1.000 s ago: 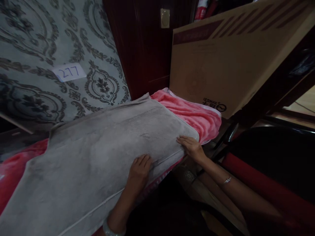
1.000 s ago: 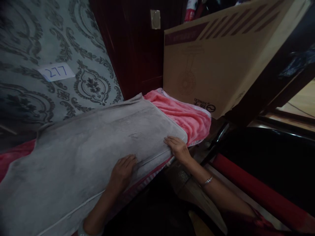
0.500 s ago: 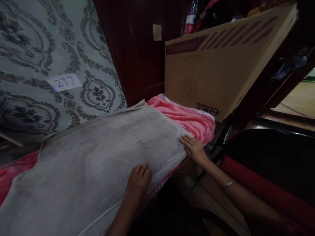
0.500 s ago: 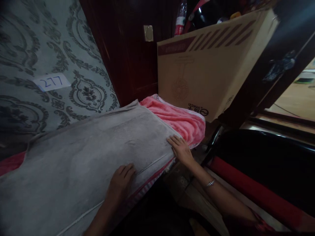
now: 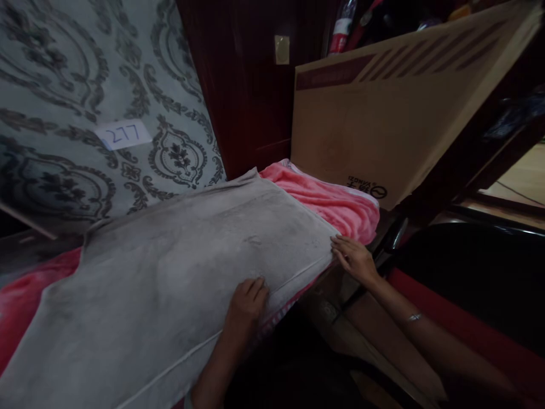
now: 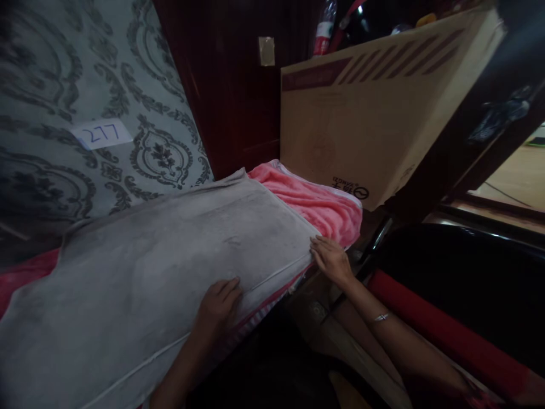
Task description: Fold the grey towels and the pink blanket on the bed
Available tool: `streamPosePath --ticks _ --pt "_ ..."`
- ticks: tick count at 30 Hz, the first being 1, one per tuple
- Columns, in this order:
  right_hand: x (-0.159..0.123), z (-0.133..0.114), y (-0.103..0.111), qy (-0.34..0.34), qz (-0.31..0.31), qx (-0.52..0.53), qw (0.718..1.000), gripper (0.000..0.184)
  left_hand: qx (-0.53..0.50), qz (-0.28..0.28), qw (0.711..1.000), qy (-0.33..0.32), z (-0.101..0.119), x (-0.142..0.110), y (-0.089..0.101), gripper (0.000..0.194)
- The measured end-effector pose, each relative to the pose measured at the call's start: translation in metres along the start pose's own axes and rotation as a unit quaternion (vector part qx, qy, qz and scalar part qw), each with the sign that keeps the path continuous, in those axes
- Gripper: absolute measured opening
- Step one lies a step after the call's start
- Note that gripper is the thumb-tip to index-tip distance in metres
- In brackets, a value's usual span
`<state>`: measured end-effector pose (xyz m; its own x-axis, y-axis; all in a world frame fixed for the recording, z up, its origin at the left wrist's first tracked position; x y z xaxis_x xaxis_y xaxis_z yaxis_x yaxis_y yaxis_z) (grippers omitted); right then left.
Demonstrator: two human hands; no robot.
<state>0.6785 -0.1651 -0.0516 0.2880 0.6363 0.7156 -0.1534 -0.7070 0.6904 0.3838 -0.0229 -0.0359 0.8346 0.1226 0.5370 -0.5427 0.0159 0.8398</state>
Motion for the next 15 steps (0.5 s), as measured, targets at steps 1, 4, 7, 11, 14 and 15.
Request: streamPosePath --ticks 1,4,7,11,14,15 --pt "0.004 -0.004 0.004 -0.007 -0.004 -0.006 1.0 0.034 -0.01 -0.003 1.0 0.003 0.003 0.002 0.001 0.029" --pt "0.028 -0.035 0.005 -0.002 -0.043 -0.006 0.999 0.038 -0.049 -0.016 0.999 0.015 0.007 0.009 0.007 0.025" --pt "0.054 -0.085 -0.01 0.048 -0.112 -0.007 0.993 0.049 -0.087 -0.016 0.996 0.028 0.003 0.009 0.023 0.027" --pt "0.065 -0.129 -0.04 0.092 -0.207 -0.054 0.972 0.062 -0.015 -0.019 0.99 0.14 -0.028 -0.014 0.054 0.036" --pt "0.054 -0.132 -0.06 0.095 -0.275 -0.088 0.953 0.063 0.054 -0.074 0.96 0.265 -0.052 -0.047 0.066 0.053" --pt "0.051 -0.131 -0.063 0.095 -0.284 -0.096 0.949 0.062 0.064 -0.091 0.95 0.291 -0.056 -0.057 0.066 0.057"
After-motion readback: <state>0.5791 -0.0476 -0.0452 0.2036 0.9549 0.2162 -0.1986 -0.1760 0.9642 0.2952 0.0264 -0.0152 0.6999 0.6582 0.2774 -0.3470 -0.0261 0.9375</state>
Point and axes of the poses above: each hand's wrist, its own x-axis towards the middle knuckle, its own y-axis out of the back of the hand, z = x × y, the point moved 7 cm from there along x, towards the middle knuckle, and after that the axes turned 11 degrees about -x, right-handed, at the moved point
